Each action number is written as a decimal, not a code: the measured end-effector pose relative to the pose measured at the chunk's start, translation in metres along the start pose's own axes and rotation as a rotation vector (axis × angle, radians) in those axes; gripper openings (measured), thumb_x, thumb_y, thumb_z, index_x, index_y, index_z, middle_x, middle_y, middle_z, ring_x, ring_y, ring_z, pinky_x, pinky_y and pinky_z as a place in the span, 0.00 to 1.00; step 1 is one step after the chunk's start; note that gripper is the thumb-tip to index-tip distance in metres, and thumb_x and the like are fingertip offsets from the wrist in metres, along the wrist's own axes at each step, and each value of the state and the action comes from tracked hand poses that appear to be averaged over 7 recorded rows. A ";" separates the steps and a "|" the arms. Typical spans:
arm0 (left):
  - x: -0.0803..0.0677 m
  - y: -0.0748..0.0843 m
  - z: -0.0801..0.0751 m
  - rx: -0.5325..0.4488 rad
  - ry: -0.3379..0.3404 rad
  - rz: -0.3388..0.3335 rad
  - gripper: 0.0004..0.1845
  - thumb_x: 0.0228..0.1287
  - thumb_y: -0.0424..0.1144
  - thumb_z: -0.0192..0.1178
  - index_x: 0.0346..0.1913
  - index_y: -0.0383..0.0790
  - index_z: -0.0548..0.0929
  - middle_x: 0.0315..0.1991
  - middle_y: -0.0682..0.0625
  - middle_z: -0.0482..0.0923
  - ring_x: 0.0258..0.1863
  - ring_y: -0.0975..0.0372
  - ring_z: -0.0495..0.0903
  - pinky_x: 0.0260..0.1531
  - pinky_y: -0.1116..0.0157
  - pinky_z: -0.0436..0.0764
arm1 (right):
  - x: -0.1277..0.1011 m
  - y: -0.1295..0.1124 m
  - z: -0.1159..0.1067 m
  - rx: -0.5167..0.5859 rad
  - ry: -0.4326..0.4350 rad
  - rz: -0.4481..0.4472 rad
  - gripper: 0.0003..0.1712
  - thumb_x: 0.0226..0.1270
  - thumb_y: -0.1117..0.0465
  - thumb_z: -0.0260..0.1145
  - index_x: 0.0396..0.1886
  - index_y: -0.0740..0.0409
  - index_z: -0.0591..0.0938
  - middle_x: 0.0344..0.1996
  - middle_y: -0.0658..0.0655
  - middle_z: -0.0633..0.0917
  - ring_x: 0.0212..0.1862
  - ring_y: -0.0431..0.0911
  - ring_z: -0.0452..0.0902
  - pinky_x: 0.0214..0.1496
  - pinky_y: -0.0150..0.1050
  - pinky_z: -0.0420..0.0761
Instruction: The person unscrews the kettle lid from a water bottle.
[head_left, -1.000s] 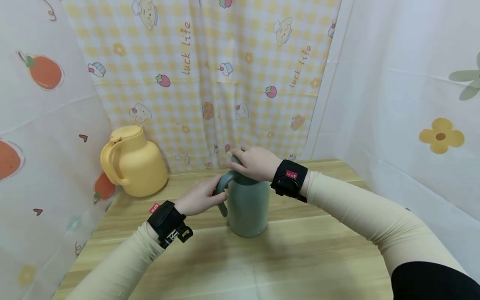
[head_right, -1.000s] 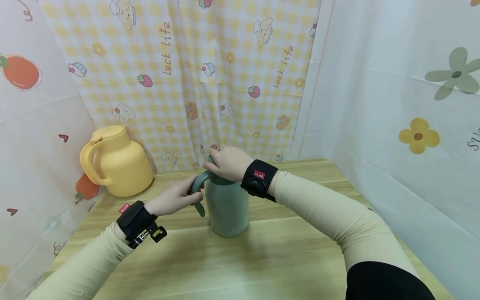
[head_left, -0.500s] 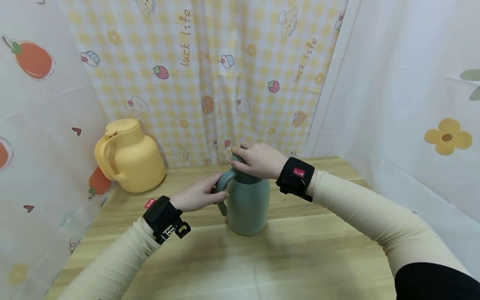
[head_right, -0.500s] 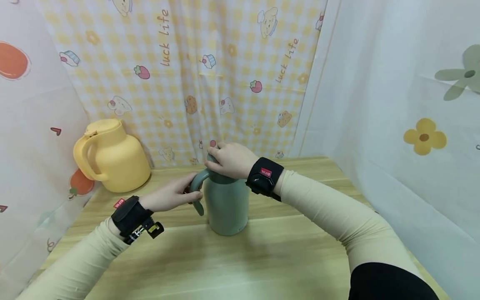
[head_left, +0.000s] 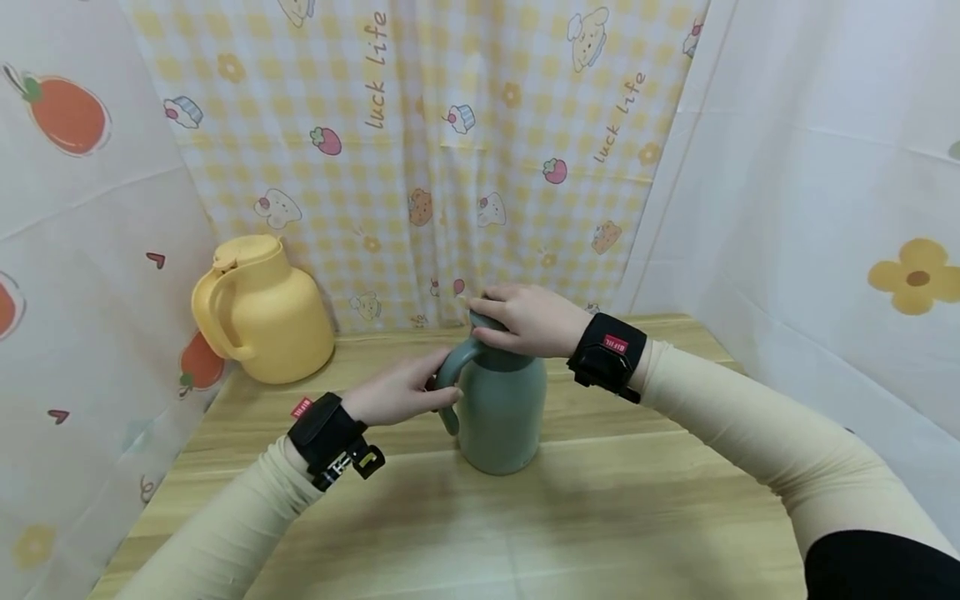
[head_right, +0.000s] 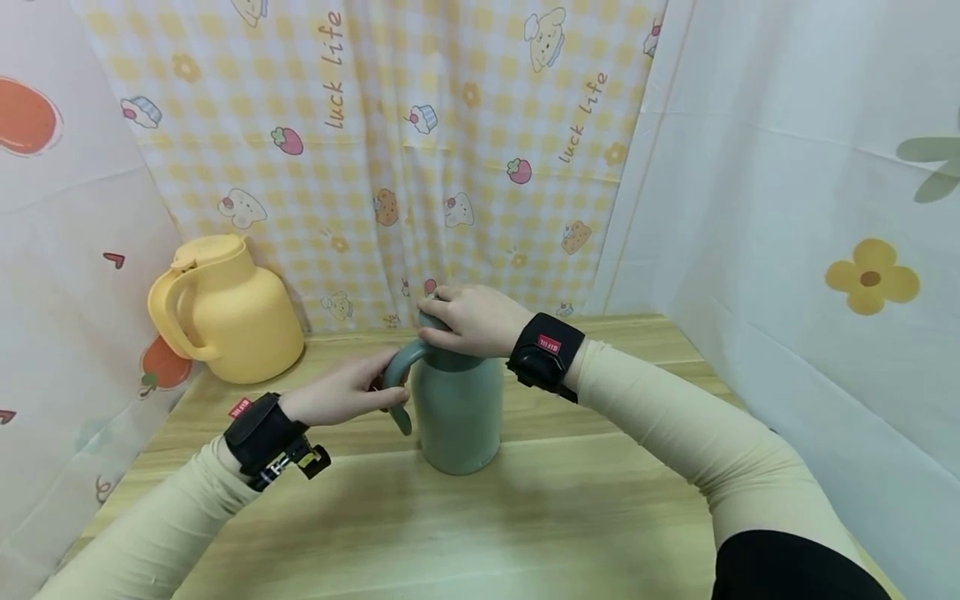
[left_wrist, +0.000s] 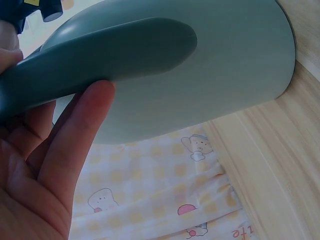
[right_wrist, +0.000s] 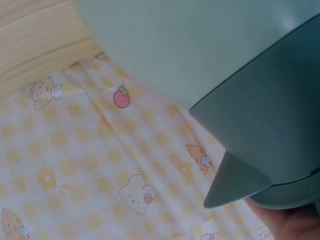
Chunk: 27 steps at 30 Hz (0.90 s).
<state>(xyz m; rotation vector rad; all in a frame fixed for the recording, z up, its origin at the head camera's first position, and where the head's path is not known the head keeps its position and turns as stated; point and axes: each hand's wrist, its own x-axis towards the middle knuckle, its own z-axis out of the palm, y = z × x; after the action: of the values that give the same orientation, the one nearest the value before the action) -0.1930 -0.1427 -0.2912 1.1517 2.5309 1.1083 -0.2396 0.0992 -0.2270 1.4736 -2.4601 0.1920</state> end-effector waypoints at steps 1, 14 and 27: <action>0.000 0.000 0.000 0.002 0.000 0.001 0.08 0.70 0.42 0.58 0.41 0.44 0.70 0.27 0.54 0.73 0.23 0.64 0.73 0.25 0.67 0.70 | -0.001 0.001 0.000 0.006 0.003 -0.009 0.24 0.74 0.52 0.58 0.61 0.63 0.77 0.43 0.59 0.80 0.38 0.46 0.77 0.40 0.39 0.78; -0.001 0.003 -0.001 0.031 -0.034 -0.022 0.09 0.71 0.45 0.57 0.43 0.46 0.70 0.29 0.56 0.75 0.25 0.65 0.73 0.26 0.67 0.72 | -0.005 0.013 0.000 0.101 -0.005 -0.086 0.25 0.73 0.54 0.60 0.63 0.61 0.76 0.60 0.67 0.76 0.61 0.56 0.73 0.61 0.47 0.72; -0.001 0.001 0.003 0.026 -0.013 -0.015 0.09 0.71 0.45 0.58 0.42 0.45 0.71 0.28 0.56 0.76 0.25 0.65 0.75 0.26 0.66 0.74 | -0.006 0.026 0.005 0.163 0.045 -0.217 0.23 0.70 0.57 0.63 0.62 0.59 0.78 0.59 0.63 0.77 0.60 0.53 0.74 0.59 0.44 0.74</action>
<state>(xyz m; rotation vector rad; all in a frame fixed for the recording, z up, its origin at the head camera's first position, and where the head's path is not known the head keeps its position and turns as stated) -0.1910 -0.1415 -0.2929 1.1401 2.5471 1.0639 -0.2607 0.1148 -0.2331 1.7691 -2.2740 0.3849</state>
